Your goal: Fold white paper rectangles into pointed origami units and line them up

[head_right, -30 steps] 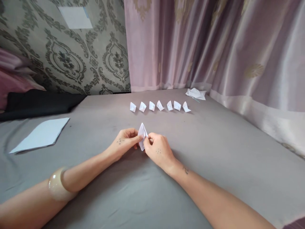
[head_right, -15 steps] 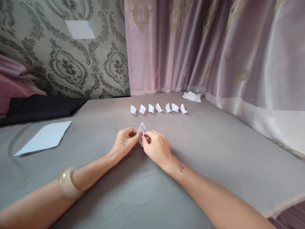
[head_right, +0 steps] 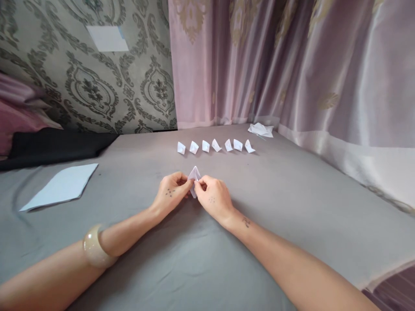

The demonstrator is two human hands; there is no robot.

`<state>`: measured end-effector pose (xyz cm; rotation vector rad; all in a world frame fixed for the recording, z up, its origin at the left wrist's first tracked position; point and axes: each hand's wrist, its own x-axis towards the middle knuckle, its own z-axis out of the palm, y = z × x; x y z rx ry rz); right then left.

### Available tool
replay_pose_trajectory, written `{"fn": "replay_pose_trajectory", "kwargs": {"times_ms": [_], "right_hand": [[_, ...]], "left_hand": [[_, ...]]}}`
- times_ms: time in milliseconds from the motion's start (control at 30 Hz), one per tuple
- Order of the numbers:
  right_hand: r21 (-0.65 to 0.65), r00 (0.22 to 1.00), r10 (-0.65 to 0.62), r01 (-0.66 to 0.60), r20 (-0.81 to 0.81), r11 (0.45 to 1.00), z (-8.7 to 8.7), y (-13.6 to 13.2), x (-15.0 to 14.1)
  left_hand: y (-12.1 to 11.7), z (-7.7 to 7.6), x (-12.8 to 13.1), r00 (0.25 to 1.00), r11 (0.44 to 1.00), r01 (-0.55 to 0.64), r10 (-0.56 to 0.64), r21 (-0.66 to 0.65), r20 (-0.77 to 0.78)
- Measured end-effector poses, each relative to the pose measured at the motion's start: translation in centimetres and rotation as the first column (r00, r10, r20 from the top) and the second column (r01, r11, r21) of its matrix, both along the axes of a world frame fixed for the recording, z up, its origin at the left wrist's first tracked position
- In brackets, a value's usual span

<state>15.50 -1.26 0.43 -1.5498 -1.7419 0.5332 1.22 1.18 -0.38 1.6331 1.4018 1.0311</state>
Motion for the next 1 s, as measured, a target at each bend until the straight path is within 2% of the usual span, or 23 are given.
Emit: {"fn": "replay_pose_trajectory", "kwargs": {"times_ms": [267, 467, 600, 1000], "right_hand": [[0.034, 0.996, -0.020, 0.017, 0.085, 0.999, 0.19, -0.07, -0.15], [0.015, 0.988, 0.014, -0.017, 0.156, 1.000, 0.34, -0.33, -0.21], [0.002, 0.986, 0.028, -0.029, 0.163, 1.000, 0.29, -0.44, -0.23], [-0.019, 0.994, 0.018, -0.016, 0.106, 1.000, 0.40, -0.86, -0.41]], "left_hand": [[-0.04, -0.39, 0.11, 0.999, 0.999, 0.033, -0.033, -0.022, 0.001], [0.20, -0.04, 0.19, 0.993, 0.991, 0.099, -0.104, 0.090, 0.057], [0.37, 0.01, 0.18, 0.983, 0.986, 0.131, -0.143, 0.106, 0.112], [0.25, 0.09, -0.12, 0.994, 0.985, 0.110, -0.105, 0.136, -0.040]]}}
